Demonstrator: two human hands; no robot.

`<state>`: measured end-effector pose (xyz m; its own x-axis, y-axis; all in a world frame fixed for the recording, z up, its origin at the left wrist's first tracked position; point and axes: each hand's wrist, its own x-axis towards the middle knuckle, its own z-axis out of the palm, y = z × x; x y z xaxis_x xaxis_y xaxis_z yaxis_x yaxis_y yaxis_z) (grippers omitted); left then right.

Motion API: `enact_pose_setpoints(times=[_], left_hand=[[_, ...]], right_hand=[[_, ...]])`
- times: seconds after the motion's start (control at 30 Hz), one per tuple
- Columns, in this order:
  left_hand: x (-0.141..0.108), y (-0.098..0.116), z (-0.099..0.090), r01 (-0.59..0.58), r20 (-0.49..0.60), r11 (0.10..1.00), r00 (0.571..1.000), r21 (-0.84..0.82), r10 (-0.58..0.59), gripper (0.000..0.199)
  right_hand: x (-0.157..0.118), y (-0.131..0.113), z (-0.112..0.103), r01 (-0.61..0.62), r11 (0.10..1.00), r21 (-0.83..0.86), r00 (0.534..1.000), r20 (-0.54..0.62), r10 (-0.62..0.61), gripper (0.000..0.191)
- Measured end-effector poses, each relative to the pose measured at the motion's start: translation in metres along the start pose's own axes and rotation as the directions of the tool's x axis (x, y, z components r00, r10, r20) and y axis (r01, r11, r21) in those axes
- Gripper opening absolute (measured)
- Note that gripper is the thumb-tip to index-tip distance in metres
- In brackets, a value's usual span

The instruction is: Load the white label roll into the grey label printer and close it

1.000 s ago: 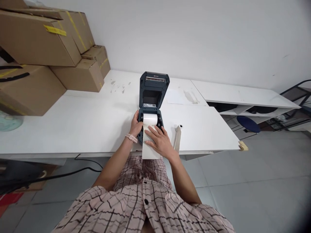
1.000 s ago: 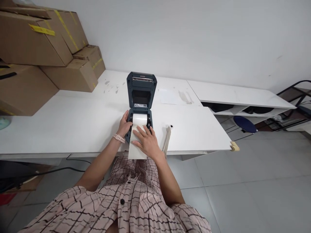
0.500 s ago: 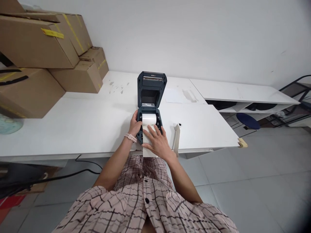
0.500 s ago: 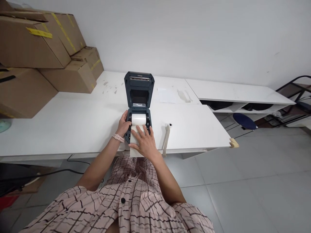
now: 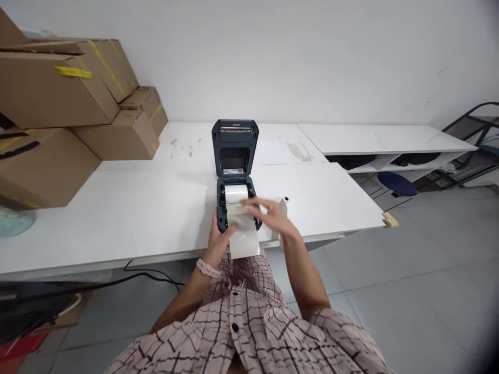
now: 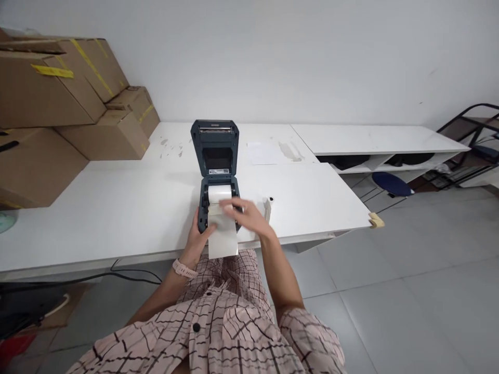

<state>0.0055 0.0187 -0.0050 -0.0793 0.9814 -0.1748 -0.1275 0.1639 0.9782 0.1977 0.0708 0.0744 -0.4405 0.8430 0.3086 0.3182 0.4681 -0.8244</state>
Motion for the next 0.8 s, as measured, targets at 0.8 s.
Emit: enact_pose_setpoints(times=[0.8], left_hand=[[0.010, 0.035, -0.010, -0.034, -0.083, 0.999, 0.996, -0.017, 0.033, 0.098]], right_hand=[[-0.022, 0.029, 0.049, -0.200, 0.779, 0.595, 0.800, -0.360, 0.480, 0.072]])
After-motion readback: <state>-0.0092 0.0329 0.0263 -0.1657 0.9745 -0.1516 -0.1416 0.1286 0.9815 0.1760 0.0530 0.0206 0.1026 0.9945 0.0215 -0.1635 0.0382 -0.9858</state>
